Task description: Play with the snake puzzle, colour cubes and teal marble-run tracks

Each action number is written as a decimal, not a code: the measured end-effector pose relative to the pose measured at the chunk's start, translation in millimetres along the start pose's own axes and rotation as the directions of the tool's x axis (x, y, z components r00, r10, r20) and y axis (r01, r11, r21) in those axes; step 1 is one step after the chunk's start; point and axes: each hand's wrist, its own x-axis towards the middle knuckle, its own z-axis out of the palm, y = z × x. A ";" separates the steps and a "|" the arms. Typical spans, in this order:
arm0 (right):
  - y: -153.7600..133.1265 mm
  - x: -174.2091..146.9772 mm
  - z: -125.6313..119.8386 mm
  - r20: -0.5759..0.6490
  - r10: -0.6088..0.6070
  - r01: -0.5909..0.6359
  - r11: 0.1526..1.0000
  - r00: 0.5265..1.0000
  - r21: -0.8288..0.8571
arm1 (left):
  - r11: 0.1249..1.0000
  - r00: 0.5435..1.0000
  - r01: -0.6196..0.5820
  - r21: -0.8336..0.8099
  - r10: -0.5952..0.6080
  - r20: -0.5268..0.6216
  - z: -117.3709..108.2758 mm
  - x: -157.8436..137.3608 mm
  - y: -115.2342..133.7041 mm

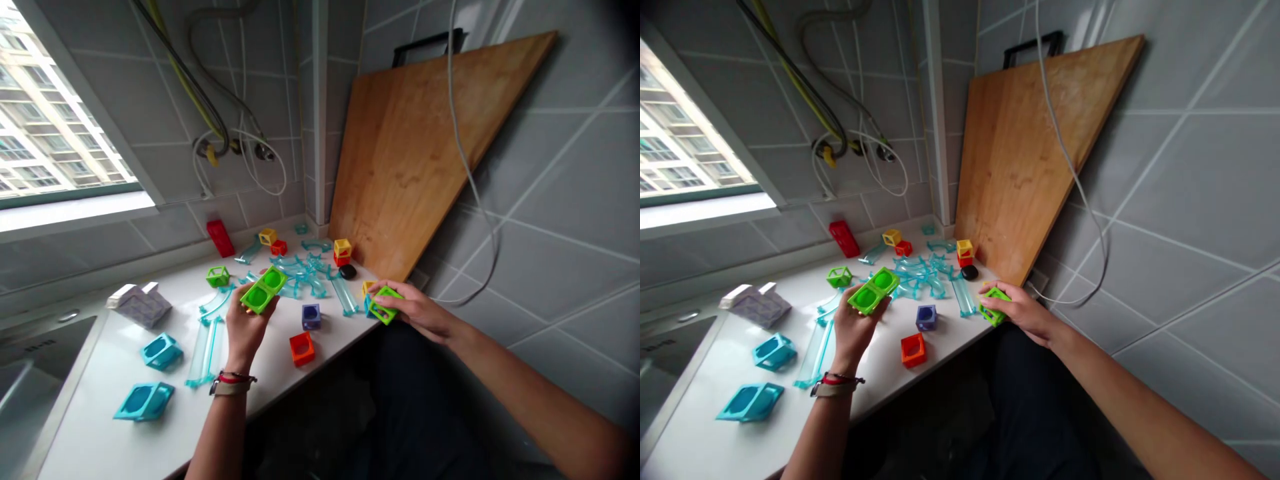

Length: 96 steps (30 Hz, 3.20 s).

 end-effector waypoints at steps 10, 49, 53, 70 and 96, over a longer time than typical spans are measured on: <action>-40.3 85.0 92.5 0.002 -0.416 0.398 0.872 0.909 0.284 | 0.994 0.972 -0.105 -0.037 0.110 0.205 -17.7 30.4 66.6; 18.7 124.9 105.0 0.210 -0.125 0.014 0.885 0.970 0.465 | 0.922 0.865 0.377 -0.092 -0.315 0.390 15.1 20.4 36.7; 20.8 122.5 100.3 0.150 -0.282 0.222 0.919 0.948 0.324 | 0.980 0.920 0.199 0.002 -0.187 0.343 12.5 19.2 40.8; 22.7 113.6 101.6 0.075 -0.502 0.478 0.852 0.861 0.214 | 0.982 0.901 0.121 -0.146 -0.047 0.431 10.2 15.3 46.3; 22.6 104.9 109.2 0.012 -0.529 0.514 0.829 0.848 0.221 | 0.933 0.922 0.203 -0.295 -0.081 0.379 16.7 10.1 45.4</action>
